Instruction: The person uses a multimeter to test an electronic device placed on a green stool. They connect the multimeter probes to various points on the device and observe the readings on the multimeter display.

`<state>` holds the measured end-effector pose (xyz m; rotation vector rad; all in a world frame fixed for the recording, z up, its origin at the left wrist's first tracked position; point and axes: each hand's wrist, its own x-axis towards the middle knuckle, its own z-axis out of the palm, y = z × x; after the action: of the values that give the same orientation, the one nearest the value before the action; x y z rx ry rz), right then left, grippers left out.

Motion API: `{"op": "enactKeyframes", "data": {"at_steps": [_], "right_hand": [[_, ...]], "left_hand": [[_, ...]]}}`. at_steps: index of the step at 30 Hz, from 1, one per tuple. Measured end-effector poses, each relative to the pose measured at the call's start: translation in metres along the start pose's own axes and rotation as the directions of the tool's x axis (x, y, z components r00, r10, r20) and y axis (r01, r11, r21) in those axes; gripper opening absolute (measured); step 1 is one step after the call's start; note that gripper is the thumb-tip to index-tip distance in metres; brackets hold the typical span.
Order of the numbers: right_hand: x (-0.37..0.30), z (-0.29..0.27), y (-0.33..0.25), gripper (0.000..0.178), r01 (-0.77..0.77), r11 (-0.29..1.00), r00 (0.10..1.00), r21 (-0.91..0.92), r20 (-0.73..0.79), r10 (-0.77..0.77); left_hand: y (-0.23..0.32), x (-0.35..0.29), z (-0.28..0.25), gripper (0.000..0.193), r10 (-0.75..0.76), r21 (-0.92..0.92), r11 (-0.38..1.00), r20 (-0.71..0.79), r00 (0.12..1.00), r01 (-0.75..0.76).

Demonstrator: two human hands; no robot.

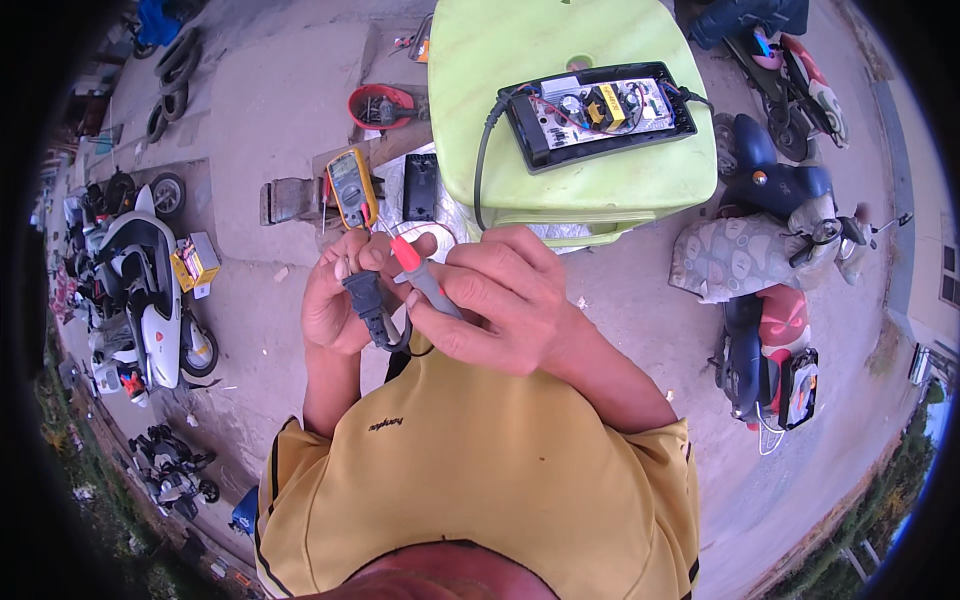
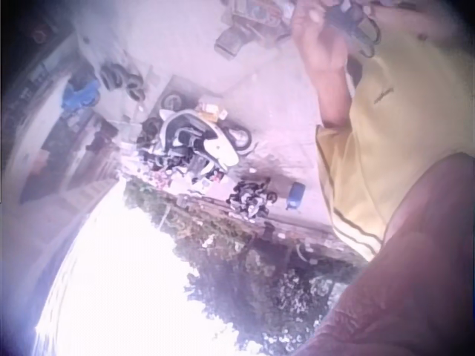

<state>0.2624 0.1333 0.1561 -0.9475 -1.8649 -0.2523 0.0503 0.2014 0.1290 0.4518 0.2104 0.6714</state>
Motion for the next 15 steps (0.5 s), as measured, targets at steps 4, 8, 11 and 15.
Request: {"op": "enactKeyframes", "data": {"at_steps": [4,8,11,15], "right_hand": [[0.003,0.005,-0.002,0.027,-0.028,1.0,0.999,0.008,0.029,0.027],[0.005,-0.004,0.005,0.037,-0.036,0.999,0.994,0.036,0.104,0.033],[0.011,-0.025,0.012,0.038,-0.086,0.996,0.993,0.005,0.081,0.085],[0.037,-0.074,0.024,0.032,-0.34,0.94,0.937,-0.019,0.083,0.34]], "left_hand": [[-0.011,0.007,-0.002,0.022,0.039,-0.072,0.997,-0.025,0.999,-0.041],[-0.01,0.013,-0.001,0.021,0.145,0.027,0.989,0.004,0.989,-0.145],[-0.009,0.016,0.008,0.014,0.229,0.217,0.949,0.016,0.973,-0.227],[-0.001,0.022,0.012,0.009,0.269,0.435,0.86,0.055,0.962,-0.265]]}}
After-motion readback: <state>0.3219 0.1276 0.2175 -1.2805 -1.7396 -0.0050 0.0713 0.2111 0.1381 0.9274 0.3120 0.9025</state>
